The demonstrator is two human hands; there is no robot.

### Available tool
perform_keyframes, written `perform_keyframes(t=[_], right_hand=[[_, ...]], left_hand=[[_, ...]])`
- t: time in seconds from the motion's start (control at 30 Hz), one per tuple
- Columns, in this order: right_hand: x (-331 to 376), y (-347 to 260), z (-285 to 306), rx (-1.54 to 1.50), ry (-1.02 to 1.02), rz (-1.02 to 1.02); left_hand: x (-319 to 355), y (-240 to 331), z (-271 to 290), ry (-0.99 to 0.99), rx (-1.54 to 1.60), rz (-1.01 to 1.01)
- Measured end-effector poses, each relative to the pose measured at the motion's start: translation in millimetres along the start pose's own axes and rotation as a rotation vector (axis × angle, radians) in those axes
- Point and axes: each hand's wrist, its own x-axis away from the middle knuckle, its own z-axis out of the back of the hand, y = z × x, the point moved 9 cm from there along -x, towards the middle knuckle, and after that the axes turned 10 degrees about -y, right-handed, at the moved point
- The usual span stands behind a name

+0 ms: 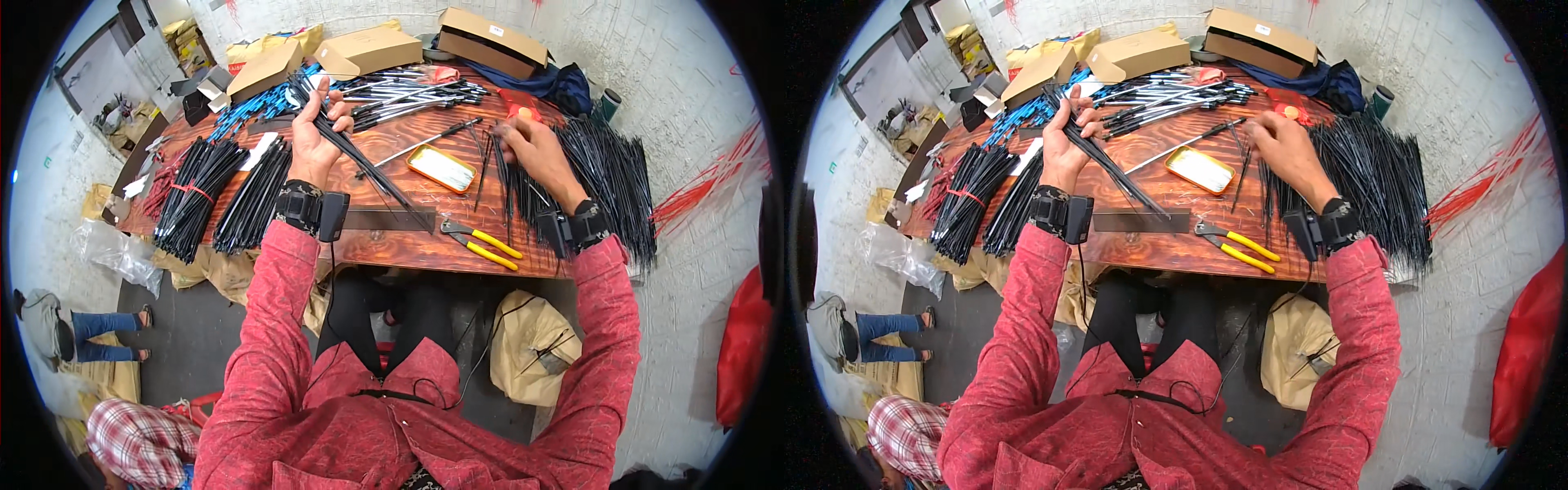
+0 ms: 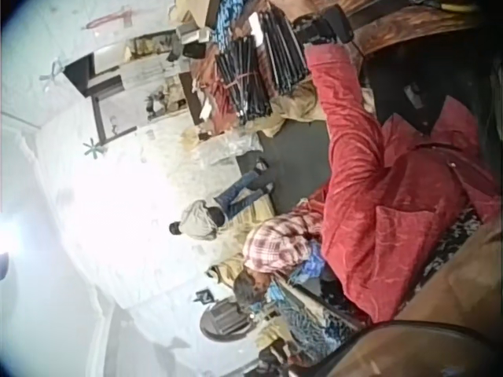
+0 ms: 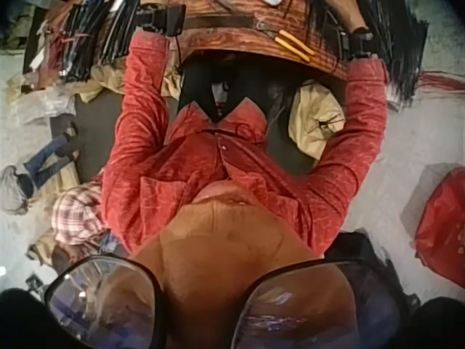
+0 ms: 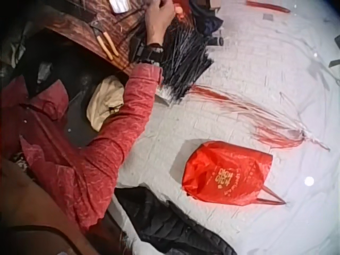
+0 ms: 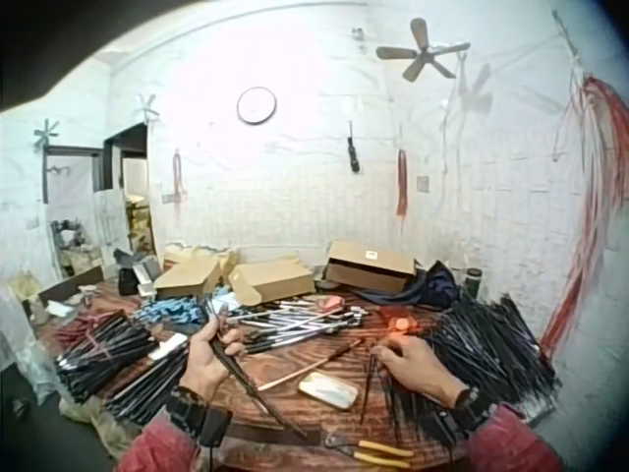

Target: Bundling and trimming black plastic components at a factory workbench.

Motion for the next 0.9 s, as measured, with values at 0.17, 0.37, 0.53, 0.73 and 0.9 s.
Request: perform_keyframes(t=[0.17, 0.37, 0.53, 0.73, 0.9], right_hand=[[-13, -100, -32, 0.308, 0.234, 0.409], [-25, -150, -101, 0.395, 0.083, 0.300], [-41, -121, -172, 0.254, -0.135, 0.252], [-64, -129, -185, 0.063, -0.320, 0.273], [-44, -164, -154, 0.053, -0.265, 0.443]], left_hand=[[6, -7, -25, -0.145, -0.030, 0.099], [22, -9, -45, -0.133, -0.115, 0.129], [17, -17, -48, 0.031, -0.378, 0.080], [-2, 3, -90, -0.014, -0.588, -0.028], [-1, -5, -169, -0.227, -0.866, -0.077]])
